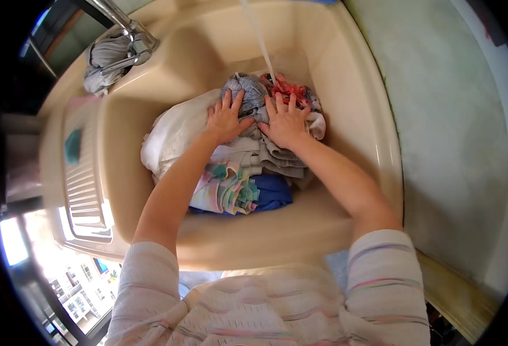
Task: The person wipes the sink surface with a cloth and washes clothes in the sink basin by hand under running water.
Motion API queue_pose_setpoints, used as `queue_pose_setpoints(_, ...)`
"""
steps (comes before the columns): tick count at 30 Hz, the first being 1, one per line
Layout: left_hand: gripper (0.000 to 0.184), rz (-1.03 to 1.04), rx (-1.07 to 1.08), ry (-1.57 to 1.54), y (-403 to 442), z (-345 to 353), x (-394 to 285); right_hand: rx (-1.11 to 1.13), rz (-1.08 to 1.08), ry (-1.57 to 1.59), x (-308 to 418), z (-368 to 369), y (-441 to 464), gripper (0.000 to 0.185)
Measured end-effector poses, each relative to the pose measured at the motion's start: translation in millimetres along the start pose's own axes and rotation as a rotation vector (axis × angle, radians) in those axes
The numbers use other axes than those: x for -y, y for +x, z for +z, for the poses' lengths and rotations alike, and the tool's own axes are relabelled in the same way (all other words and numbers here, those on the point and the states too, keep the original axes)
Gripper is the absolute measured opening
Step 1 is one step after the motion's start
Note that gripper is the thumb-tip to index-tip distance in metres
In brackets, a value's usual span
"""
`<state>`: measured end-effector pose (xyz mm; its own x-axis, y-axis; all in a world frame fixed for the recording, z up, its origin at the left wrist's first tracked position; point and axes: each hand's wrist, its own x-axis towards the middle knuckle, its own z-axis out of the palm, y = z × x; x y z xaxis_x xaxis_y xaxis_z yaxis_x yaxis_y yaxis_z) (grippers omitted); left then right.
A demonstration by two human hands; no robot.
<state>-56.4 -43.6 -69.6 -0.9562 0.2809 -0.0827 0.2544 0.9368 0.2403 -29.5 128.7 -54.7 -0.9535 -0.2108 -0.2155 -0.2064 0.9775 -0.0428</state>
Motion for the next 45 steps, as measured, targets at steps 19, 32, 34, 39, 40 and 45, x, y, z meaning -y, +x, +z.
queue_pose_setpoints(19, 0.071, -0.027, 0.251, 0.171, -19.6, -97.5, 31.2, -0.194, -0.079, 0.366, -17.8, -10.1, 166.1, 0.072)
queue_pose_setpoints(32, 0.051, 0.183, -0.384, -0.589, -16.8, -134.0, -2.5, 0.259, -0.187, 0.341, -39.1, -33.4, 54.9, 0.047)
queue_pose_setpoints(34, 0.070, 0.254, -0.208, -0.178, -4.3, -114.4, -6.9, 0.358, -0.120, 0.342, -60.1, -67.3, 34.9, 0.054)
queue_pose_setpoints(39, 0.092, 0.050, 0.213, 0.069, 5.8, -7.6, -18.7, 0.054, -0.021, -0.053, -34.7, -38.9, 15.0, 0.085)
queue_pose_setpoints(40, 0.094, 0.000, 0.209, 0.086, 13.6, 9.6, -17.3, 0.043, 0.000, -0.086, -20.3, -19.2, 17.7, 0.077)
queue_pose_setpoints(45, 0.054, -0.176, 0.117, 0.016, 84.9, 40.4, 3.7, -0.191, 0.018, 0.033, -20.6, 30.9, 102.5, 0.045)
